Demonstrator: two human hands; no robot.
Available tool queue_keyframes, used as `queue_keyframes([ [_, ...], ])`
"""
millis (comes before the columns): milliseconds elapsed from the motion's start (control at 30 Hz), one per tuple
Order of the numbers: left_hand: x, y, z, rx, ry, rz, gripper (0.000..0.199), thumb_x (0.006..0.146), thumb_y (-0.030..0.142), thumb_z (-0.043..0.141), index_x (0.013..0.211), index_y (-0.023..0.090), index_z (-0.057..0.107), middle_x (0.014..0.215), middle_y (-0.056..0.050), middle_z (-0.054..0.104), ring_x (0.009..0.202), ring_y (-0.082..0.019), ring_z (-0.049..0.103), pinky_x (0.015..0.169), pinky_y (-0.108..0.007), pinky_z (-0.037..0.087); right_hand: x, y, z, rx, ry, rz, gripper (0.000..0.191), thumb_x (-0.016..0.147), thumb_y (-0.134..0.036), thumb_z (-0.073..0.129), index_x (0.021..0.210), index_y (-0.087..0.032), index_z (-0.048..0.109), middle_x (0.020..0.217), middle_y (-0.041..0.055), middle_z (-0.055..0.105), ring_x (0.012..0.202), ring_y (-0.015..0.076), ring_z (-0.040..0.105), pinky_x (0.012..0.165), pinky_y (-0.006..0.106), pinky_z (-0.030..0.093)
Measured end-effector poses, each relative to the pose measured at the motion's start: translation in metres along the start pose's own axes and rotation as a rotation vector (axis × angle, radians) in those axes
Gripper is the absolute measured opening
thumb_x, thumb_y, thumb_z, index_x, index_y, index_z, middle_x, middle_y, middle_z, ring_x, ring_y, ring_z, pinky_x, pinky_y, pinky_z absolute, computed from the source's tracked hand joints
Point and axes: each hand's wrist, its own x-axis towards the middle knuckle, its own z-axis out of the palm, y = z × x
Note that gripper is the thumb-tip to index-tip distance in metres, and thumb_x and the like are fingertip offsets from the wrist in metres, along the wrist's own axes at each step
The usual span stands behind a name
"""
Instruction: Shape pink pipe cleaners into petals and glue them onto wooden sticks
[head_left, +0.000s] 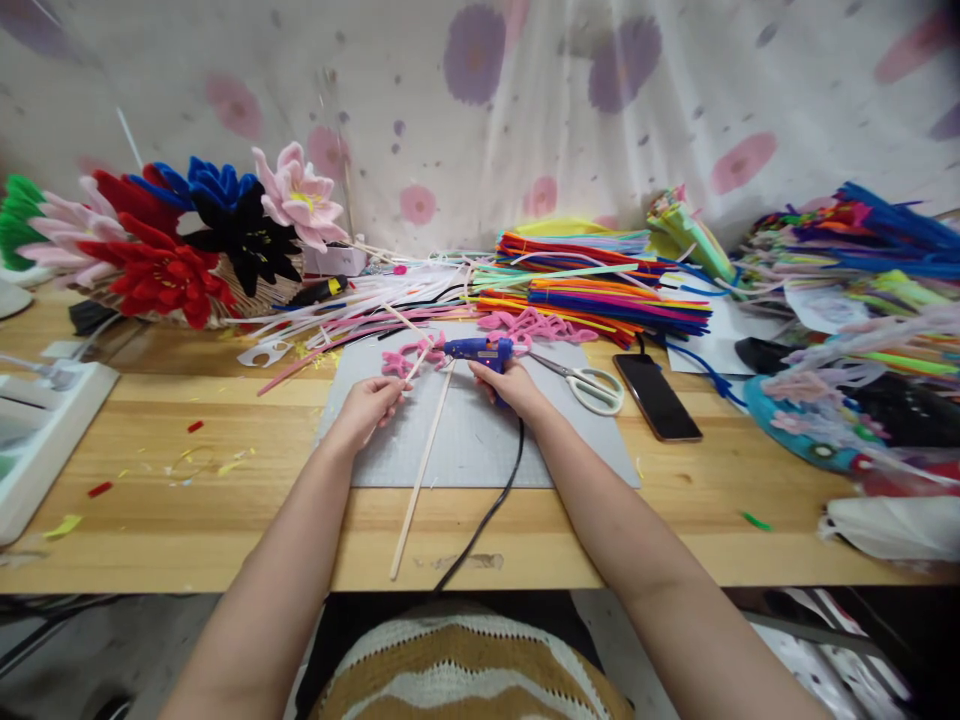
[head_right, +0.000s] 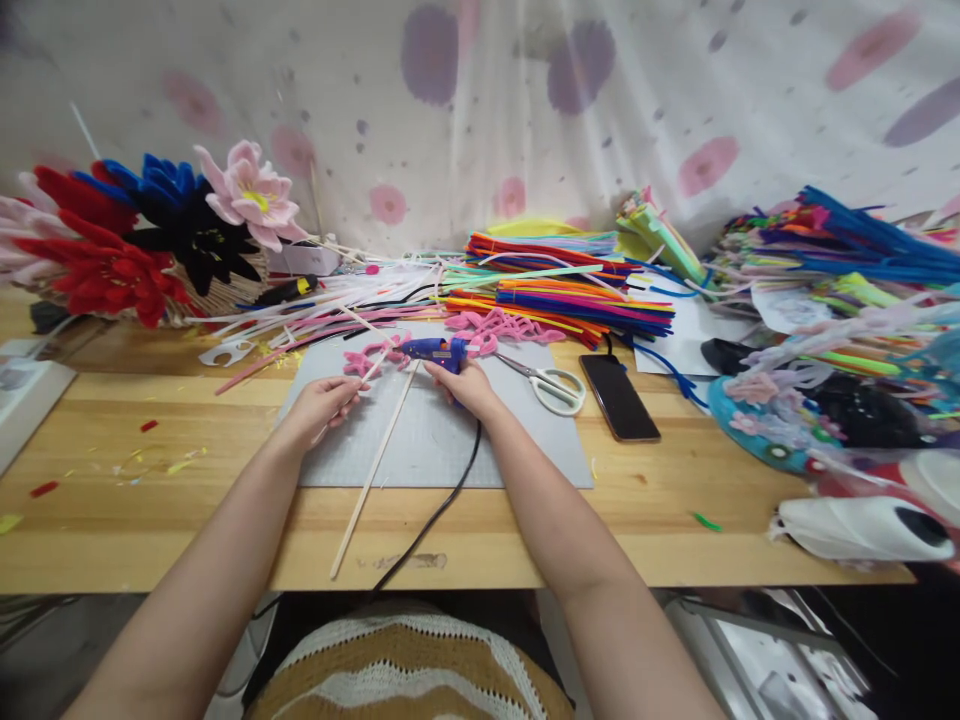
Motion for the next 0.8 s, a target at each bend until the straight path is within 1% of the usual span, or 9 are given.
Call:
queue_keyframes([
  [133,0.0003,-0.0009,0.0009,0.034,0.013,0.004,0.032,0.061,0.036,0.064,0.077,0.009,0.065,0.054,0.002,0.049,0.038,-0.003,0.034,0.032,-0.016,0.018,0.0002,-0.0001,0.0005,-0.026,0.013,0.002,0.042,0.066,-0.058,0.059,0.063,-0.017,0.052,0.047,-0.0026,0.050,0.037,0.0073,0.042,0.038,0.022,0.035],
  [300,0.0000,-0.0021,0.0015,0.060,0.010,0.002,0.031,0.062,0.036,0.062,0.077,0.009,0.065,0.053,0.003,0.049,0.038,-0.003,0.034,0.032,-0.016,0.018,0.0002,-0.0015,0.0010,-0.070,0.004,0.004,0.041,0.068,-0.057,0.058,0.061,-0.017,0.051,0.045,-0.0023,0.049,0.038,0.0081,0.043,0.039,0.022,0.035],
  [533,-0.0007,-0.0015,0.0012,0.069,0.007,0.004,0.030,0.062,0.036,0.061,0.076,0.009,0.064,0.053,0.003,0.049,0.038,-0.003,0.034,0.033,-0.016,0.018,0.0016,0.0024,0.0008,-0.055,0.007,0.011,0.041,0.068,-0.057,0.058,0.064,-0.017,0.052,0.050,-0.0015,0.052,0.038,0.0074,0.043,0.038,0.021,0.035],
  [800,-0.0023,0.0003,0.0017,0.067,0.010,-0.008,0.027,0.062,0.034,0.061,0.074,0.010,0.064,0.052,0.003,0.048,0.037,-0.003,0.033,0.033,-0.017,0.017,-0.0026,-0.0063,0.0008,-0.082,0.001,0.031,0.038,0.069,-0.053,0.059,0.061,-0.017,0.050,0.046,-0.0026,0.049,0.035,0.0073,0.042,0.038,0.022,0.033],
])
